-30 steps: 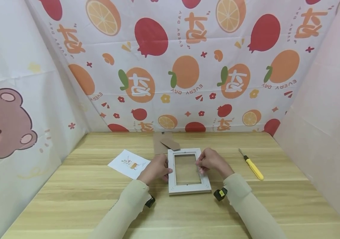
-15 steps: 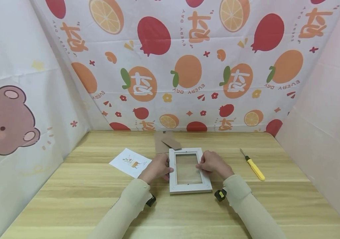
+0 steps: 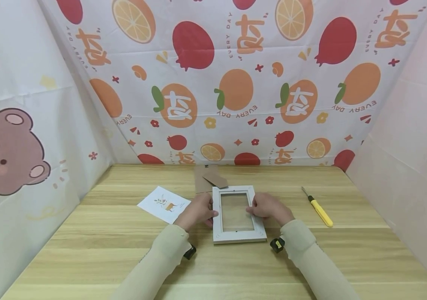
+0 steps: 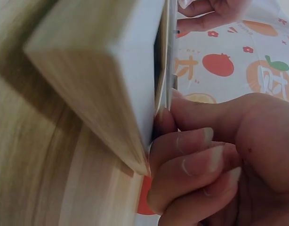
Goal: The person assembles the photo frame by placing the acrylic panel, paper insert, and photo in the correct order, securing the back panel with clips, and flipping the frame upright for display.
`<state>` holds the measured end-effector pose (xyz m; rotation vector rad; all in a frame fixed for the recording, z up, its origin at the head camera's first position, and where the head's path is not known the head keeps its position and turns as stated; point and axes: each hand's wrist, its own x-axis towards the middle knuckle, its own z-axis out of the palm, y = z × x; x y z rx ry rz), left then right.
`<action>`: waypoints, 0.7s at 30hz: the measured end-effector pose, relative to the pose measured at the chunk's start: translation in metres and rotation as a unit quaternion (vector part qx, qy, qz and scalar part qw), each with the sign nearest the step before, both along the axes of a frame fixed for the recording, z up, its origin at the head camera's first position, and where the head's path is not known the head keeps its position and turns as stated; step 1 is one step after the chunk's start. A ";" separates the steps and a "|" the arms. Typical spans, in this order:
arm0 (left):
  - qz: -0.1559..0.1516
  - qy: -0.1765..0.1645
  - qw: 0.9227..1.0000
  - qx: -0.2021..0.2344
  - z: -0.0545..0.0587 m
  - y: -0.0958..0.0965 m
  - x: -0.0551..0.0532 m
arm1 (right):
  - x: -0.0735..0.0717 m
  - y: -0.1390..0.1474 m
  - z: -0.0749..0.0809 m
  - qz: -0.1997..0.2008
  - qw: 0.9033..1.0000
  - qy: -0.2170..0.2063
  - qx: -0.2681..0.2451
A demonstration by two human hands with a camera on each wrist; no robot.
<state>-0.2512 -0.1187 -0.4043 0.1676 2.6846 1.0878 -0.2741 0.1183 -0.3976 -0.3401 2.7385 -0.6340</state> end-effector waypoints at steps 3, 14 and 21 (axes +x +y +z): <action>0.000 0.000 1.000 0.000 0.001 0.000 0.001 | -0.001 0.000 0.001 0.001 1.000 -0.003 0.004; 0.002 0.000 1.000 -0.005 0.001 0.000 0.001 | -0.003 -0.001 -0.002 0.002 1.000 -0.012 0.015; 0.001 0.003 1.000 -0.003 0.000 -0.001 0.002 | -0.002 -0.001 -0.003 0.010 1.000 -0.001 0.019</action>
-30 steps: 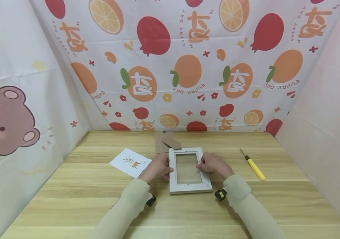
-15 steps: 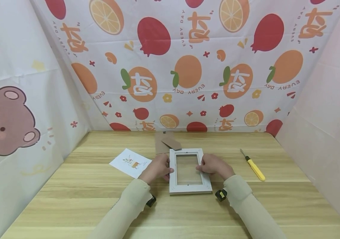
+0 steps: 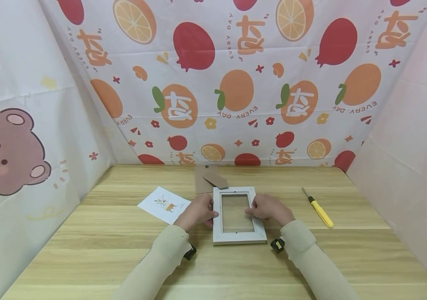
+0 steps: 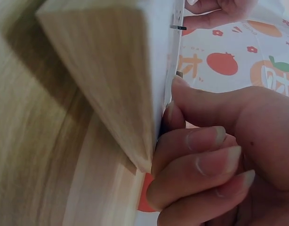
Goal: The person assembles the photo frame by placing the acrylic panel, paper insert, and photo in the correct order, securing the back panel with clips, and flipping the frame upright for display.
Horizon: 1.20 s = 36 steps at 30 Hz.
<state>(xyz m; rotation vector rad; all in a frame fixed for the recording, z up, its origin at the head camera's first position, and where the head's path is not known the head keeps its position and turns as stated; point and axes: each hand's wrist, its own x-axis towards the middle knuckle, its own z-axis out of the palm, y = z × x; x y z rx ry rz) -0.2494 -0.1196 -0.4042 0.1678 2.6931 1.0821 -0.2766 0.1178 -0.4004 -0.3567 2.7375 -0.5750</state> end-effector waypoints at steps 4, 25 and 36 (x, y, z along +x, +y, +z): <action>0.004 -0.004 1.000 0.001 0.000 0.001 0.001 | 0.000 0.001 -0.001 0.008 1.000 0.006 -0.001; 0.000 0.001 1.000 0.001 0.001 0.000 0.001 | 0.000 0.000 -0.002 -0.003 1.000 0.001 -0.006; 0.002 -0.001 1.000 -0.005 -0.001 0.000 0.001 | -0.003 0.000 -0.006 -0.004 1.000 0.000 -0.014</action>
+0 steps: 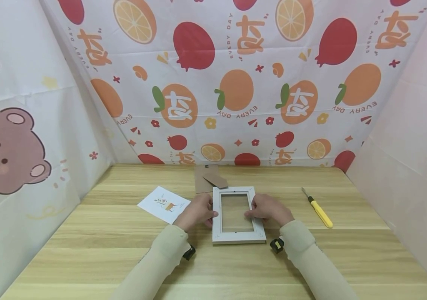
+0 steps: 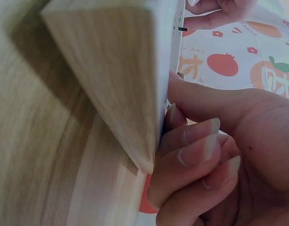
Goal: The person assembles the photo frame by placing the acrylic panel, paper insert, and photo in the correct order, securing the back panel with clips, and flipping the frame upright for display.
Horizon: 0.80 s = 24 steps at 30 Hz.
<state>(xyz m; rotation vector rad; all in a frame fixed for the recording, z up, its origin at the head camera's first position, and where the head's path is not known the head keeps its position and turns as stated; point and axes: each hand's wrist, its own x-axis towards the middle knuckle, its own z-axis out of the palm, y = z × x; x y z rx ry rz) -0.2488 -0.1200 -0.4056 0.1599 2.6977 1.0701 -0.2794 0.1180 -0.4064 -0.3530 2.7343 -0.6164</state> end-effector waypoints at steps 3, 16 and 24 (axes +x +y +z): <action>-0.001 0.000 1.000 0.004 0.000 0.000 0.000 | 0.000 0.000 -0.001 0.002 1.000 0.002 -0.001; -0.007 -0.006 1.000 0.011 0.001 0.000 0.000 | 0.000 0.007 0.005 -0.007 0.999 -0.017 -0.031; -0.004 0.008 1.000 -0.008 0.006 -0.010 0.002 | -0.003 0.017 0.009 -0.045 0.997 -0.025 -0.065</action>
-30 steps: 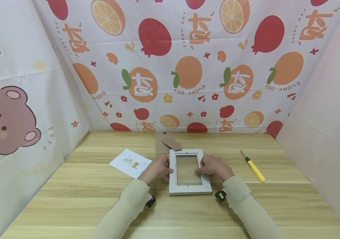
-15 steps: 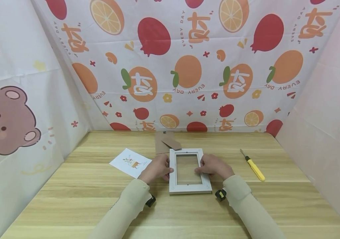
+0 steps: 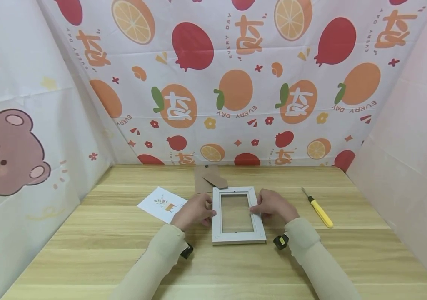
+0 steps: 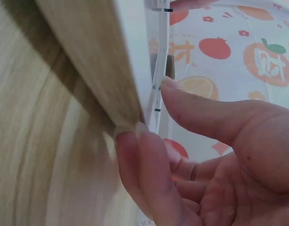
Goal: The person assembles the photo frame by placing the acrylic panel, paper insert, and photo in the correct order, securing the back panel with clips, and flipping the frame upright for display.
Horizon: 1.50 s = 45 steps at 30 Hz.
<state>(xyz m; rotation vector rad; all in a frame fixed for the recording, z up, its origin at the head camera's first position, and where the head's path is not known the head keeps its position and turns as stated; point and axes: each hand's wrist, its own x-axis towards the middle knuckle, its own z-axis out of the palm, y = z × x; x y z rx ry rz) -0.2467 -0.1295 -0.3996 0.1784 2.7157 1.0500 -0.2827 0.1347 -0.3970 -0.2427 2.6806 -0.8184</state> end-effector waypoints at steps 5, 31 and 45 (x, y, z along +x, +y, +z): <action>0.013 0.038 0.998 -0.044 0.006 -0.013 -0.002 | -0.002 0.002 -0.002 0.001 1.000 -0.020 -0.012; 0.067 0.074 0.981 -0.165 0.009 -0.045 -0.012 | -0.006 0.001 -0.004 0.009 0.999 -0.038 -0.008; 0.064 0.108 0.968 -0.219 0.002 -0.037 -0.013 | -0.007 0.003 -0.006 0.008 0.999 -0.033 -0.015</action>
